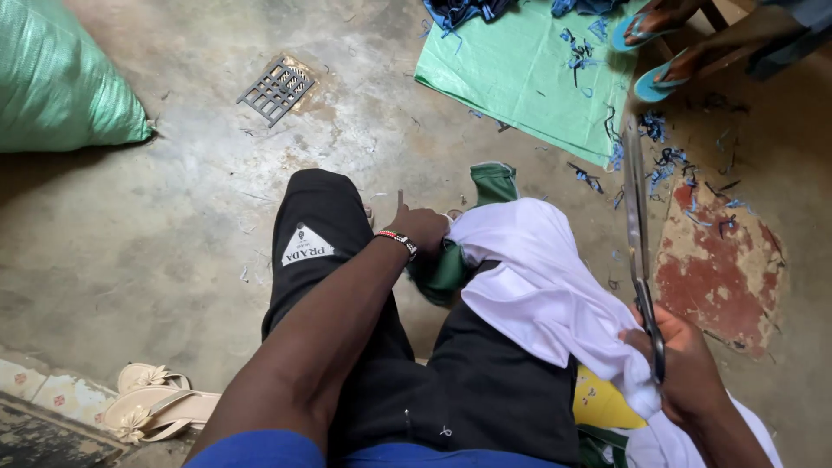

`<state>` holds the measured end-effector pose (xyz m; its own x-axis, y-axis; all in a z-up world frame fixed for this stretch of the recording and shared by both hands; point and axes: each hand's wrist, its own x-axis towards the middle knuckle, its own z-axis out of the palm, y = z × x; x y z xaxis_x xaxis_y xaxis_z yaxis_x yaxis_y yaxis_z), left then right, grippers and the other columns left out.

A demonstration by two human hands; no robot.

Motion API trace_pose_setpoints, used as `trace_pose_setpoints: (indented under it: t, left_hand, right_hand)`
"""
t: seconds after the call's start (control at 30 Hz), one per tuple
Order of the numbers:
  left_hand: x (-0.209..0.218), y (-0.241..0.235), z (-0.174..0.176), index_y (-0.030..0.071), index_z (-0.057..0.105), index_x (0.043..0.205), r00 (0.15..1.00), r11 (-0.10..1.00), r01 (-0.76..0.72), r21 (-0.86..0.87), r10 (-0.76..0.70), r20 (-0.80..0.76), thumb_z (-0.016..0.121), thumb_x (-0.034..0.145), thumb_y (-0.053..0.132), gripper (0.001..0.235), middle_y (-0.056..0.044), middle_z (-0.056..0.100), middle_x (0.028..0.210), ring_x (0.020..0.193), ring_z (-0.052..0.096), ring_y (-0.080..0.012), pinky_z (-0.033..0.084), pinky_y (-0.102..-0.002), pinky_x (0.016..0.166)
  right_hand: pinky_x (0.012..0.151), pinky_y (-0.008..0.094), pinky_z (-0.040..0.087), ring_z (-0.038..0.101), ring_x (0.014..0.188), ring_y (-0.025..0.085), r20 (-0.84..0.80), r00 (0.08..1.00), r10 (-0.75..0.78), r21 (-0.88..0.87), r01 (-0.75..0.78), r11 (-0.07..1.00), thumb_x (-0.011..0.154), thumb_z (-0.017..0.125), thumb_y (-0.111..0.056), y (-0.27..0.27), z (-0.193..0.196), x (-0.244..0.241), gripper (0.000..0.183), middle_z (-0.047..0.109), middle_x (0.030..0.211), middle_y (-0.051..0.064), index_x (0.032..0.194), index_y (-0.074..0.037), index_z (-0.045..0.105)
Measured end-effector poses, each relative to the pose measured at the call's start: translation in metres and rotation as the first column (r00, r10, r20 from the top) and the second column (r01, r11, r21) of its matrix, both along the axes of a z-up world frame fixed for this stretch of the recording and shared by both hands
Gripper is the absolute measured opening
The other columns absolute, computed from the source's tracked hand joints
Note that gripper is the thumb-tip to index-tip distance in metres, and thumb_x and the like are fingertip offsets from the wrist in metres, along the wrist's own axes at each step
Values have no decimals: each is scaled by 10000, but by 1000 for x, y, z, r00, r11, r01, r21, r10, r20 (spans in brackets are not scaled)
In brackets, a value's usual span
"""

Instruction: Cutting and trimming fabric pieces using tailor's shears

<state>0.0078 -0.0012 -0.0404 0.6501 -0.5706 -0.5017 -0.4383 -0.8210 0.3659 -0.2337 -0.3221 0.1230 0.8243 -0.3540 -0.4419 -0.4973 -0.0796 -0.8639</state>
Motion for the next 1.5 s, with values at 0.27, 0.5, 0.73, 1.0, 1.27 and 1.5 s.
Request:
trace_pose_setpoints:
  t: [0.27,0.5,0.73,1.0,1.27,1.5]
  left_hand:
    - [24,63,136,127,756,745,874,529,-70,-845,441,203,569,568,-47,310,-52,712,768,713,668,-252,477,-368,628]
    - [-58,164,212,124,672,761,861,513,-187,-838,496,111,572,709,-69,224,3,647,742,669,542,-109,363,-294,539]
    - [-87,169,163,113,688,1048,903,712,-223,-666,408,134,599,739,68,325,-44,733,938,827,669,-226,491,-377,711]
    - [-94,131,159,63,764,1042,927,596,-178,-783,370,70,680,783,119,278,-211,692,1068,1053,661,-479,554,-556,894]
    - [-76,118,121,197,736,1110,821,406,-394,-825,559,-117,556,801,119,365,-145,770,876,884,738,-428,584,-525,763]
    - [-80,101,134,109,593,1128,442,511,-225,-830,812,380,635,865,30,278,-70,511,977,921,559,-354,490,-491,796]
  right_hand:
    - [528,374,403,519,641,235,-157,985,-78,-288,30,957,820,747,60,-28,5,-62,365,646,837,161,1184,55,718]
    - [882,308,511,705,916,198,-369,929,2,-395,-159,905,636,963,-35,56,47,-51,505,853,991,132,1119,-1,821]
    - [778,501,539,741,989,389,-382,890,249,-906,-413,88,623,770,-762,81,68,24,671,799,1092,-33,942,-190,622]
    - [539,369,465,615,534,333,190,735,650,-719,-346,602,692,940,-419,196,20,125,490,567,543,124,826,-142,558]
    - [550,279,488,620,534,240,367,595,715,-800,-190,569,670,878,-202,202,-33,174,286,536,524,-13,803,-212,625]
    - [487,198,382,518,582,66,384,797,467,-77,-476,876,799,704,-45,206,-43,189,95,581,651,45,839,-49,618]
